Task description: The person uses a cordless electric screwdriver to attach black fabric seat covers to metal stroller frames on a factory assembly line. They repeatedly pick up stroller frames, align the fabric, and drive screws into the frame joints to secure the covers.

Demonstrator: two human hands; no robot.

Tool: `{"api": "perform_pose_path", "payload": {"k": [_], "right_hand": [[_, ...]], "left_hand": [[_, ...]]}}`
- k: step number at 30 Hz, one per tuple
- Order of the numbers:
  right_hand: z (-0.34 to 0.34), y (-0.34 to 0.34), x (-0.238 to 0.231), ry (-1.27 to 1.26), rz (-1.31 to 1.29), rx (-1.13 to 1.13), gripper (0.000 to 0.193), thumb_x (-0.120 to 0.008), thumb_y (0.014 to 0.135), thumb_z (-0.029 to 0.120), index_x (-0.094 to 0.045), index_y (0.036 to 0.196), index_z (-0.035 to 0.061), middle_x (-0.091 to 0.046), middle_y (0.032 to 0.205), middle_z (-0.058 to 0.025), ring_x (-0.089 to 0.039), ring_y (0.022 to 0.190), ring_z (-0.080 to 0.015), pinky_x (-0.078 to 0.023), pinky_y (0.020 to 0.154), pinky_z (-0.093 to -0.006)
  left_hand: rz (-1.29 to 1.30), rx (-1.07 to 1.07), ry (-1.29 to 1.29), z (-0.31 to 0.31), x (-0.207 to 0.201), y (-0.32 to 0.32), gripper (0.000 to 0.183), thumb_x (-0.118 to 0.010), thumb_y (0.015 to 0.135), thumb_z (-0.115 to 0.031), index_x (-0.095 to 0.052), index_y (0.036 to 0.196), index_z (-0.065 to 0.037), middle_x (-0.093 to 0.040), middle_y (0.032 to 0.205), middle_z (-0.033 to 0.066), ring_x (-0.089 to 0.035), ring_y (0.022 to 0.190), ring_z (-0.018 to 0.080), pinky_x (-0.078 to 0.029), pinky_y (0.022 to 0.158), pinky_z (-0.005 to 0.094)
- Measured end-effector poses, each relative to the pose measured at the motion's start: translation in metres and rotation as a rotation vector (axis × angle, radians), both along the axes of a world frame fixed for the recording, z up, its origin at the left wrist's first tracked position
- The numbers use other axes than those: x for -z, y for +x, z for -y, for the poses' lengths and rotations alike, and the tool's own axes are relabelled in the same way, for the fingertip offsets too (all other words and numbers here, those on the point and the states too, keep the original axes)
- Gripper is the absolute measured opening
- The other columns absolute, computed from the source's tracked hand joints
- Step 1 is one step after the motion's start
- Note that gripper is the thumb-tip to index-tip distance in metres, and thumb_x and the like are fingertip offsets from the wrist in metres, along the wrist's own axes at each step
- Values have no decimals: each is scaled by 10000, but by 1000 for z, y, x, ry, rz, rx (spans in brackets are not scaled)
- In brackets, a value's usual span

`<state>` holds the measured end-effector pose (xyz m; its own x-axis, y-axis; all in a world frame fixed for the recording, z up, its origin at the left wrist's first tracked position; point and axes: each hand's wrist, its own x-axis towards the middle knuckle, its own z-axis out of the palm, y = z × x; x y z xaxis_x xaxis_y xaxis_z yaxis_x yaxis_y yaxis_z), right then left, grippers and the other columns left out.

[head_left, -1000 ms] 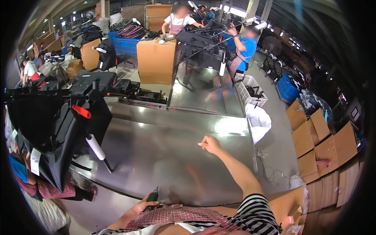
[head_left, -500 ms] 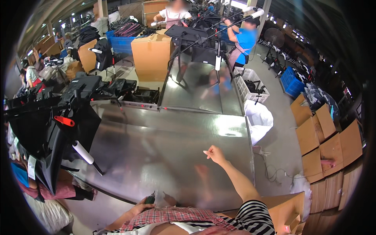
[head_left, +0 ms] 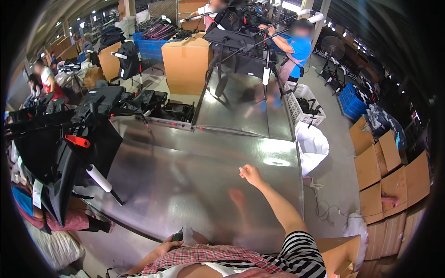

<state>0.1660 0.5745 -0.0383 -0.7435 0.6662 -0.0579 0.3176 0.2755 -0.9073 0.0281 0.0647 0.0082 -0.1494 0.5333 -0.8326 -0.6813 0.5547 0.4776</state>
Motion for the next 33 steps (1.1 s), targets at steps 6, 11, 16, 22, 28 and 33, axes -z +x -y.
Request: {"api": "perform_pose_path", "payload": {"k": [6,11,16,22,28,33], "right_hand": [[-21,-13,12,-41,29,20,303,-609,1003,275,-639,979,-26,-731,857,-108,-695,699,-141,-552,663,-274],[-22,-15,17,-66,34,-6,287,-610,1003,264,-641,986,-21,-734,868,-113,-696,707,-140,-554,667,-275],[-31,-11,24,179,-8,101,299,-661,967,293,-650,1048,5,-740,899,-107,-711,785,-186,-558,723,-311],[-125,-15,-13,490,-134,443,335,-705,933,330,-639,1103,48,-694,991,-104,-679,959,-228,-513,848,-355],[-231,-58,-139,680,-221,622,696,-699,885,503,-543,1287,-43,-611,1217,-215,-612,1041,-318,-479,939,-411],[-311,-108,-235,499,-348,707,1266,-806,707,636,-178,1529,-92,-235,1574,-298,-258,1471,-354,-219,1203,-404]], "left_hand": [[98,-10,15,-3,13,-5,518,-744,868,-176,-501,1314,-75,-576,971,51,-570,867,157,-508,764,295],[141,-97,-7,-8,19,-8,491,-718,878,-168,-504,1314,-99,-580,957,46,-589,825,162,-537,711,298],[141,-88,-13,-16,12,-9,500,-686,895,-164,-484,1351,-117,-593,984,60,-616,799,181,-566,685,317],[159,-90,-10,-20,15,-10,512,-666,907,-164,-467,1375,-111,-610,1024,76,-644,845,199,-582,722,336],[165,-118,-11,-13,23,-8,541,-666,912,-162,-441,1400,-101,-625,1120,95,-664,884,218,-590,734,351],[143,-198,-23,2,50,-1,593,-695,897,-208,-428,1409,-69,-623,1086,91,-658,883,206,-579,740,334]]}}
